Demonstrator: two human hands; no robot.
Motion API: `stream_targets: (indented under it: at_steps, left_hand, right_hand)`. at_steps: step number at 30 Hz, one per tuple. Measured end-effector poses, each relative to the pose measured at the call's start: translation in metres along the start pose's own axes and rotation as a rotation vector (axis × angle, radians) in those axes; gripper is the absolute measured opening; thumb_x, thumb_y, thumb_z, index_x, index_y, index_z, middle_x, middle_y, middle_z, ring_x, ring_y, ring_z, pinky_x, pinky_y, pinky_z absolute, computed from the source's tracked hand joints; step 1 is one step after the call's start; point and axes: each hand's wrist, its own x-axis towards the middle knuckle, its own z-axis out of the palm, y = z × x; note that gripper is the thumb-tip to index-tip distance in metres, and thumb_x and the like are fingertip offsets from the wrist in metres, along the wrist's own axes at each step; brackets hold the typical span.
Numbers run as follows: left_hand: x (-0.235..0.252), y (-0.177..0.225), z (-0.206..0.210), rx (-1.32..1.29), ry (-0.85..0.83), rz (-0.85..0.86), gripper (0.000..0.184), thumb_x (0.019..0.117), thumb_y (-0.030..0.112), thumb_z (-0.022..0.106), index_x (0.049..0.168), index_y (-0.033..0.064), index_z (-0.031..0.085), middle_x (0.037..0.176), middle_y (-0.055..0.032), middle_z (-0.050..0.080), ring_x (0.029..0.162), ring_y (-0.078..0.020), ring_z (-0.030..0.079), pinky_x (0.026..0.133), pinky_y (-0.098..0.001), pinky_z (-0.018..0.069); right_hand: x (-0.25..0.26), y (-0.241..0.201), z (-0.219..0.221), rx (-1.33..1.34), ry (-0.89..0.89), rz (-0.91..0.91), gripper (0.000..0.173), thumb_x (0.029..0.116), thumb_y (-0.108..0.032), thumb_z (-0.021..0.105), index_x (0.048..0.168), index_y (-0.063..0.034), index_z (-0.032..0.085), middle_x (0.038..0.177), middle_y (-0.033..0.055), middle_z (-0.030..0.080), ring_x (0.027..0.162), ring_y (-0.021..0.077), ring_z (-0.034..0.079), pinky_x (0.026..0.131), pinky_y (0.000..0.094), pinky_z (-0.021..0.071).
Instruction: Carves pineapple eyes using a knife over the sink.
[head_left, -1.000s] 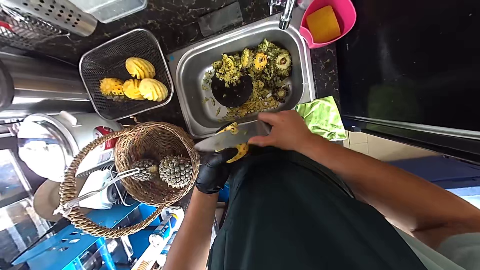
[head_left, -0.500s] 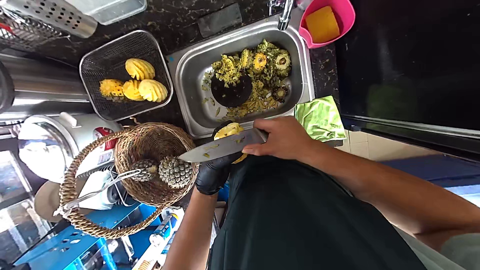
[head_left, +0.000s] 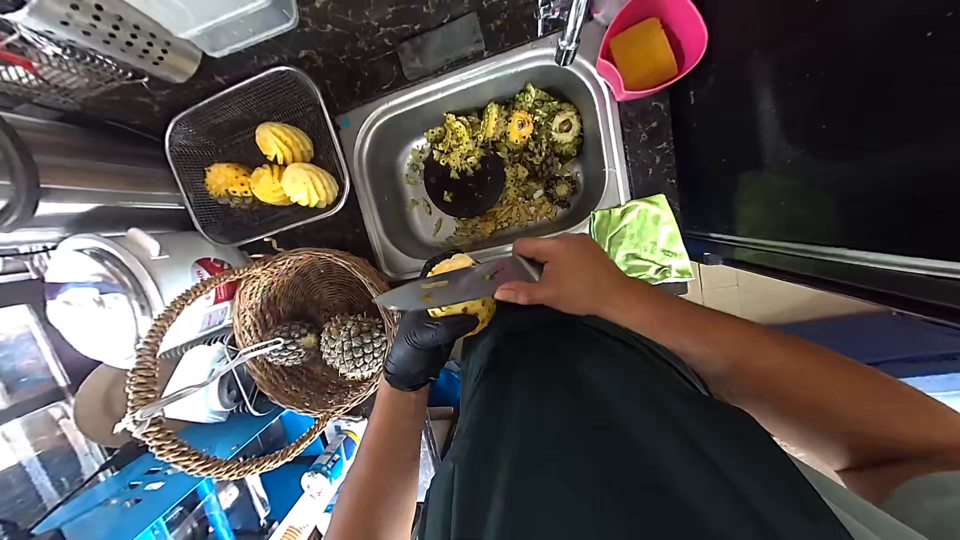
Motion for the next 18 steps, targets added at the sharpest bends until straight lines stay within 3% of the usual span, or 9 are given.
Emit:
stream_targets:
  at_steps: [2,5,8,9,11,13,15,18]
  left_hand:
    - [-0.003,0.001,-0.007,-0.026,-0.062,0.007,0.061,0.0690,0.004,0.086,0.124,0.0069,0.059,0.108,-0.0118,0.072,0.099,-0.0210,0.072,0.090,-0.0407,0.0603]
    - [-0.005,0.001,-0.014,-0.138,-0.025,0.001,0.053,0.0702,0.006,0.085,0.119,0.0061,0.064,0.105,-0.0127,0.073,0.095,-0.0211,0.073,0.086,-0.0409,0.0608]
    - [-0.005,-0.009,-0.022,-0.182,0.003,-0.005,0.049,0.0789,0.010,0.081,0.124,0.0109,0.062,0.114,-0.0121,0.071,0.105,-0.0228,0.071,0.094,-0.0443,0.0584]
    - [-0.003,-0.013,-0.020,-0.171,0.021,0.005,0.046,0.0793,0.010,0.081,0.122,0.0108,0.064,0.114,-0.0119,0.072,0.105,-0.0228,0.071,0.095,-0.0447,0.0580]
    - [-0.003,-0.016,-0.004,-0.179,0.135,0.030,0.032,0.0736,0.007,0.085,0.103,0.0068,0.075,0.100,-0.0117,0.076,0.094,-0.0210,0.073,0.088,-0.0415,0.0601]
    - [-0.004,-0.015,0.014,-0.153,0.217,0.050,0.024,0.0672,0.002,0.082,0.089,0.0049,0.072,0.088,-0.0098,0.075,0.083,-0.0172,0.073,0.080,-0.0359,0.0618]
    - [-0.003,-0.015,-0.003,-0.112,0.056,0.021,0.026,0.0760,0.004,0.082,0.101,0.0037,0.074,0.098,-0.0099,0.075,0.093,-0.0185,0.072,0.088,-0.0388,0.0591]
    - [-0.002,-0.008,-0.010,-0.035,0.027,0.000,0.055,0.0703,0.005,0.087,0.120,0.0051,0.063,0.107,-0.0120,0.072,0.098,-0.0212,0.072,0.089,-0.0417,0.0601]
  right_hand:
    - [0.007,0.026,0.000,0.020,-0.006,0.112,0.067,0.0864,-0.083,0.051,0.082,-0.0175,0.065,0.063,0.0022,0.056,0.058,0.0234,0.058,0.051,0.0515,0.0473]
    - [0.007,0.042,-0.008,0.007,-0.022,0.282,0.069,0.0886,-0.084,0.047,0.081,-0.0174,0.064,0.063,0.0039,0.056,0.059,0.0261,0.058,0.053,0.0535,0.0456]
    - [-0.007,0.012,-0.008,0.048,-0.004,0.190,0.066,0.0835,-0.083,0.057,0.083,-0.0177,0.066,0.063,0.0014,0.057,0.059,0.0229,0.060,0.053,0.0520,0.0488]
    - [-0.010,0.002,-0.007,0.052,0.013,0.128,0.067,0.0806,-0.085,0.057,0.084,-0.0186,0.068,0.062,0.0000,0.058,0.059,0.0210,0.061,0.053,0.0513,0.0499]
    - [-0.011,-0.015,-0.002,0.006,0.044,0.007,0.072,0.0769,-0.092,0.052,0.082,-0.0215,0.066,0.059,-0.0041,0.055,0.057,0.0157,0.059,0.051,0.0456,0.0481]
    - [-0.009,-0.023,0.002,-0.081,0.056,-0.061,0.074,0.0768,-0.094,0.047,0.081,-0.0220,0.064,0.056,-0.0058,0.052,0.055,0.0134,0.058,0.051,0.0417,0.0448]
    - [-0.006,-0.013,0.007,-0.154,0.132,-0.099,0.075,0.0780,-0.092,0.047,0.081,-0.0191,0.062,0.055,-0.0031,0.051,0.054,0.0170,0.058,0.048,0.0428,0.0445]
    - [0.002,0.021,-0.001,-0.084,0.071,0.123,0.070,0.0844,-0.084,0.052,0.088,-0.0162,0.067,0.064,0.0048,0.059,0.059,0.0275,0.062,0.051,0.0543,0.0479]
